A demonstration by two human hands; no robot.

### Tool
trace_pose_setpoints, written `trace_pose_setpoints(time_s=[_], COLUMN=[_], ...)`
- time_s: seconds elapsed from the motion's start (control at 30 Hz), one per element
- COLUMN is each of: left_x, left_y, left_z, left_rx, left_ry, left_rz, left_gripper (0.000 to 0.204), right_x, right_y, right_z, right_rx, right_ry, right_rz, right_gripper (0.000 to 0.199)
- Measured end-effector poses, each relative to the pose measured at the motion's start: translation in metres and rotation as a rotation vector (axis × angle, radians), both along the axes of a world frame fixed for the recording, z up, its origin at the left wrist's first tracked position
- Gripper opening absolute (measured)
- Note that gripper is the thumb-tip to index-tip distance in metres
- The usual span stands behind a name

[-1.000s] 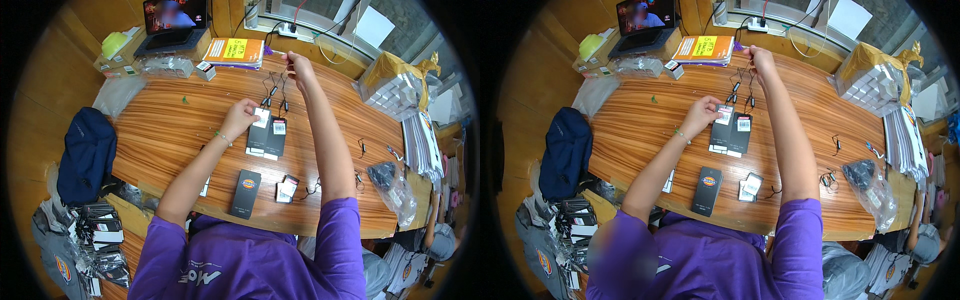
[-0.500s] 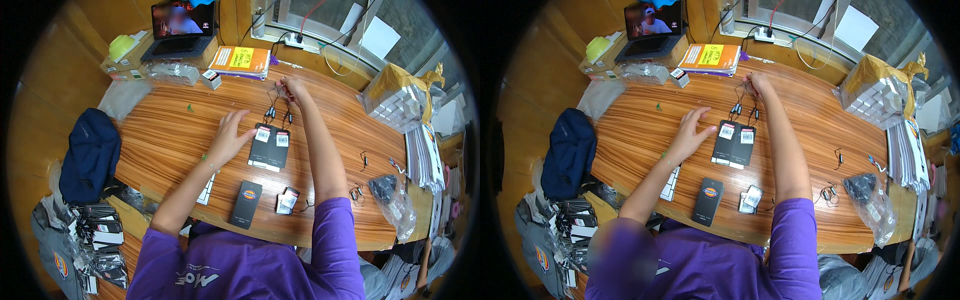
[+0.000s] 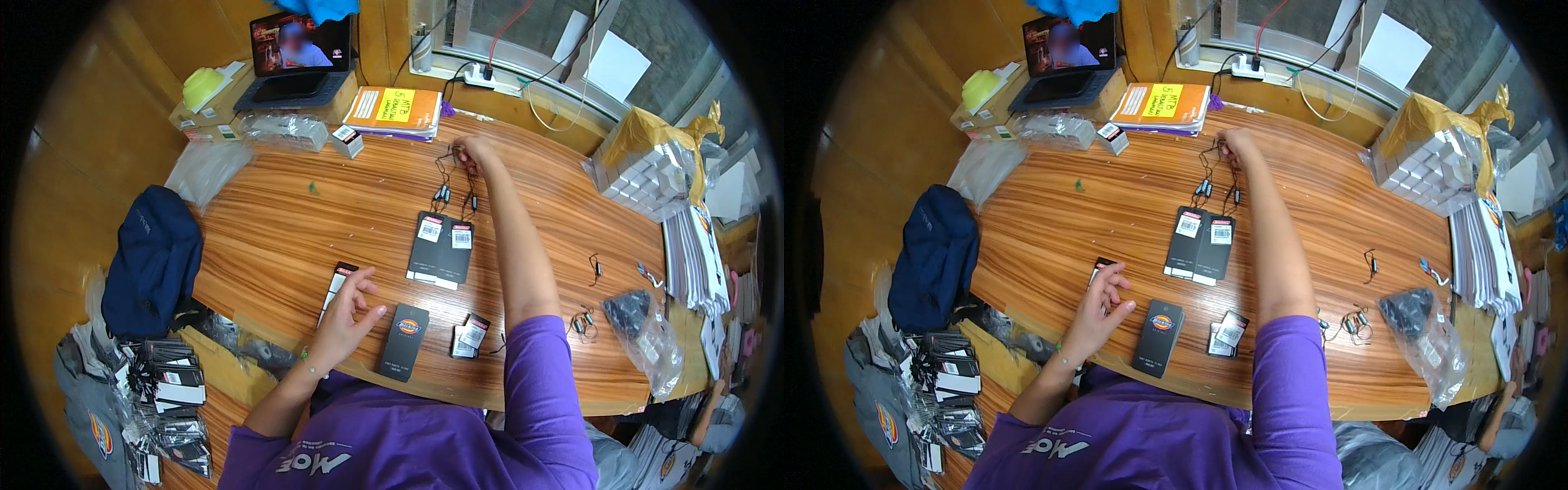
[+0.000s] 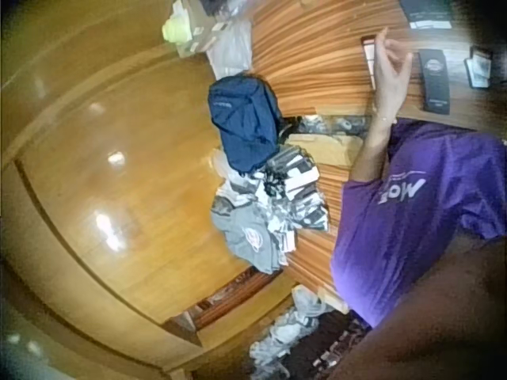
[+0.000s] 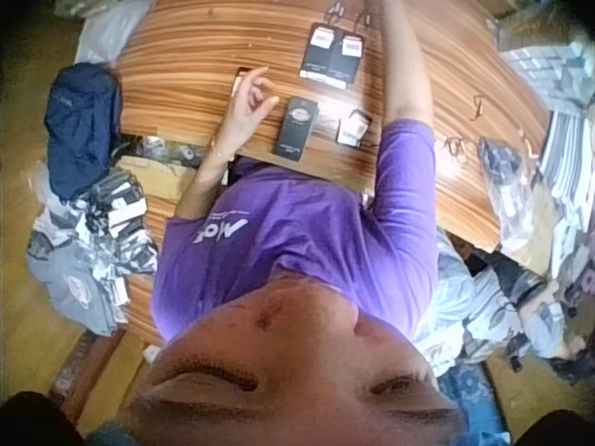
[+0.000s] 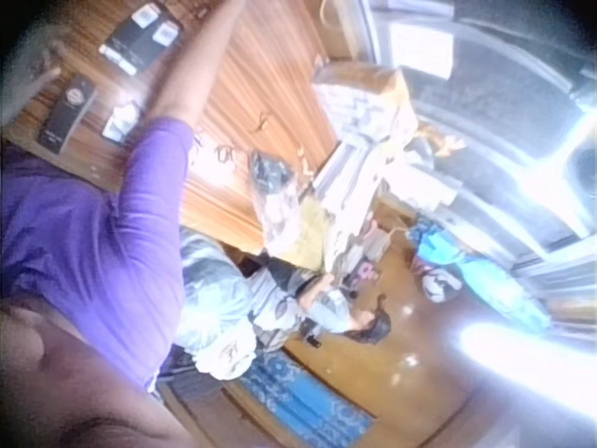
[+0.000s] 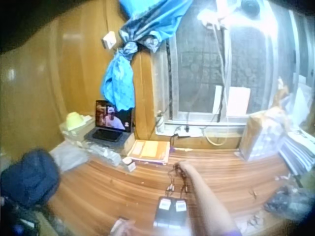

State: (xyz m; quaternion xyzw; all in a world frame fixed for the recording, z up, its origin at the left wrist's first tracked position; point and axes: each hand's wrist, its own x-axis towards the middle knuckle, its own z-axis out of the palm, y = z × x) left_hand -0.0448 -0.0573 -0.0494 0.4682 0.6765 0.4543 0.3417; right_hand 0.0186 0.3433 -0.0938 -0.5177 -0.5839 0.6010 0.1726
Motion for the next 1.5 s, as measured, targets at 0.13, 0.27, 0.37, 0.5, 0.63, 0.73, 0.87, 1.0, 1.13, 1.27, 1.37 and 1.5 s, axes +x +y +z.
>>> trace_pose_setpoints(time_s=[0.13, 0.27, 0.37, 0.5, 0.63, 0.73, 0.87, 1.0, 1.13, 1.27, 1.37, 1.5], left_x=[0.001, -0.004, -0.012, -0.006, -0.002, 0.002, 0.004, 0.002, 0.006, 0.011, 0.020, 0.037], left_y=[-0.006, -0.001, 0.018, 0.031, 0.025, 0.027, 0.022, 0.017, 0.012, 0.003, 0.004, 0.002], left_z=[0.001, 0.012, 0.013, 0.029, 0.008, -0.004, -0.002, 0.000, 0.009, -0.005, 0.017, 0.010], left_rx=[0.026, 0.037, 0.139, -0.041, -0.128, -0.088, 0.015, 0.065, -0.154, -0.040, -0.189, -0.110], left_ry=[0.063, 0.202, 0.427, 0.582, 0.396, 0.382, 0.520, 0.544, 0.186, -0.425, -0.435, -0.489], left_rz=[-0.014, -0.066, -0.282, -0.534, -0.498, -0.514, -0.494, -0.446, -0.324, -0.219, -0.266, -0.292], left_gripper=[0.055, 0.047, 0.043, 0.059, 0.066, 0.067, 0.069, 0.064, 0.046, 0.027, 0.024, 0.026], right_x=[0.004, 0.032, 0.073, 0.144, 0.181, 0.191, 0.193, 0.189, 0.186, 0.174, 0.157, 0.146], right_y=[-0.010, -0.033, -0.088, -0.183, -0.263, -0.298, -0.309, -0.312, -0.317, -0.336, -0.352, -0.350], right_z=[0.017, 0.037, 0.065, 0.066, 0.042, 0.038, 0.037, 0.029, 0.030, 0.043, 0.054, 0.050], right_rx=[0.061, 0.206, 0.269, 0.353, 0.528, 0.626, 0.701, 0.535, 0.273, 0.283, 0.316, 0.611], right_ry=[0.039, 0.191, 0.218, 0.120, -0.284, -0.383, -0.347, -0.164, 0.019, 0.325, 0.426, 0.177], right_rz=[-0.068, 0.064, 0.152, 0.268, 0.318, 0.205, 0.178, 0.032, -0.073, -0.026, 0.025, 0.028], right_gripper=[0.018, 0.020, 0.026, 0.026, 0.035, 0.037, 0.035, 0.025, 0.019, 0.023, 0.034, 0.041])
